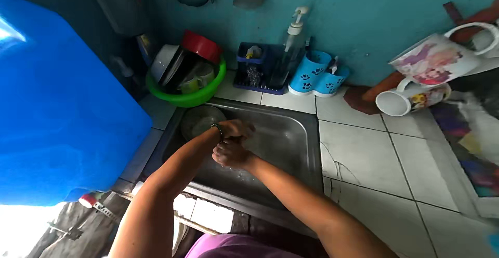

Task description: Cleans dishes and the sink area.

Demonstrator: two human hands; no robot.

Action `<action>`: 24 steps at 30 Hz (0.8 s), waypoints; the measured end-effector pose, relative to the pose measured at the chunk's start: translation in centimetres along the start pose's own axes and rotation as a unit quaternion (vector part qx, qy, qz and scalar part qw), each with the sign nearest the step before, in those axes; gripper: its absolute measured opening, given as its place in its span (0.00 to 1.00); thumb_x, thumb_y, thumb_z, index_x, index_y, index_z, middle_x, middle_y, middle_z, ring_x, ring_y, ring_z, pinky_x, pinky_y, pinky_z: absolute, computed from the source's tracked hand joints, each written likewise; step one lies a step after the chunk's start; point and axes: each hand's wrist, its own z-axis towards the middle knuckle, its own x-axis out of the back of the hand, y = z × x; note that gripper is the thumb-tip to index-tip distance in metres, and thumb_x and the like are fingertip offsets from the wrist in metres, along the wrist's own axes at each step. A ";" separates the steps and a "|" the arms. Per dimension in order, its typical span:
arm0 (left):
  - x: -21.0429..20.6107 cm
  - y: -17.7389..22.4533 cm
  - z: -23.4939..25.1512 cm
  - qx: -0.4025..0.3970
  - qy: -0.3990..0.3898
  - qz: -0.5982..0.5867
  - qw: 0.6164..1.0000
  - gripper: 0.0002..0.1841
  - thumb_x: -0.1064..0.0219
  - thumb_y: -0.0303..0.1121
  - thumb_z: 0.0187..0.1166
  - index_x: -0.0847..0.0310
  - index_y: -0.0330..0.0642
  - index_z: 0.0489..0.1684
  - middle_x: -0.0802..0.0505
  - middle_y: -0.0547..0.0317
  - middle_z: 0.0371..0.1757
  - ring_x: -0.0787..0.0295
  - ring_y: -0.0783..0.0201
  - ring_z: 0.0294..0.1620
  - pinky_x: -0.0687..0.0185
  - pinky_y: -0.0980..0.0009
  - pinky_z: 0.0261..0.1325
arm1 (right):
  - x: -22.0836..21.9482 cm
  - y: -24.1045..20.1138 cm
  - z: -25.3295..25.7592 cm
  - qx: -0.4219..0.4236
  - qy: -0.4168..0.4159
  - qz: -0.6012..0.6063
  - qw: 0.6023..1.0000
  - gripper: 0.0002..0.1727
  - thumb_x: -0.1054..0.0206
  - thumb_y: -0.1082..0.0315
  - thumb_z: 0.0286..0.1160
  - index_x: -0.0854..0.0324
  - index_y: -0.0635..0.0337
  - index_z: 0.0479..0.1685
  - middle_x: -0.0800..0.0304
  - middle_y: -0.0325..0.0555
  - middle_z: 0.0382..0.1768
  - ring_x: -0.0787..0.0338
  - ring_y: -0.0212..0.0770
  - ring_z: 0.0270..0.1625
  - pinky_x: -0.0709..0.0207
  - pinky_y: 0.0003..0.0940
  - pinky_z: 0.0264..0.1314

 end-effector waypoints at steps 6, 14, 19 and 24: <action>-2.3 -0.2 0.8 0.006 0.096 0.137 0.986 0.15 0.37 0.30 0.86 0.22 0.33 0.66 0.12 0.37 0.47 0.16 0.49 0.38 0.19 0.51 0.46 | -0.9 -0.7 0.0 -0.156 -0.164 0.109 0.968 0.13 0.41 0.72 0.81 0.12 0.71 0.38 0.06 0.62 0.41 0.05 0.60 0.50 0.13 0.57 0.49; -5.4 -0.3 1.1 0.052 0.175 0.154 0.971 0.17 0.40 0.29 0.85 0.23 0.32 0.67 0.11 0.30 0.58 0.12 0.32 0.59 0.20 0.33 0.57 | 0.4 -1.3 0.7 -0.379 -0.305 0.287 0.825 0.24 0.38 0.61 0.86 0.20 0.70 0.72 0.19 0.68 0.73 0.24 0.61 0.81 0.37 0.59 0.84; -6.3 -0.3 2.0 0.086 0.187 0.185 0.961 0.21 0.40 0.29 0.85 0.29 0.36 0.76 0.11 0.30 0.59 0.12 0.32 0.59 0.18 0.34 0.56 | -2.6 -1.2 0.0 -0.462 -0.380 0.315 0.737 0.30 0.38 0.53 0.86 0.26 0.63 0.81 0.26 0.58 0.83 0.30 0.55 0.86 0.44 0.58 0.89; -6.7 1.5 0.8 0.133 0.165 0.203 0.956 0.23 0.45 0.31 0.89 0.34 0.37 0.82 0.13 0.32 0.65 0.14 0.34 0.66 0.19 0.36 0.63 | 1.3 -2.1 1.2 -0.511 -0.380 0.323 0.700 0.29 0.41 0.58 0.89 0.29 0.69 0.81 0.28 0.60 0.84 0.31 0.51 0.87 0.47 0.48 0.92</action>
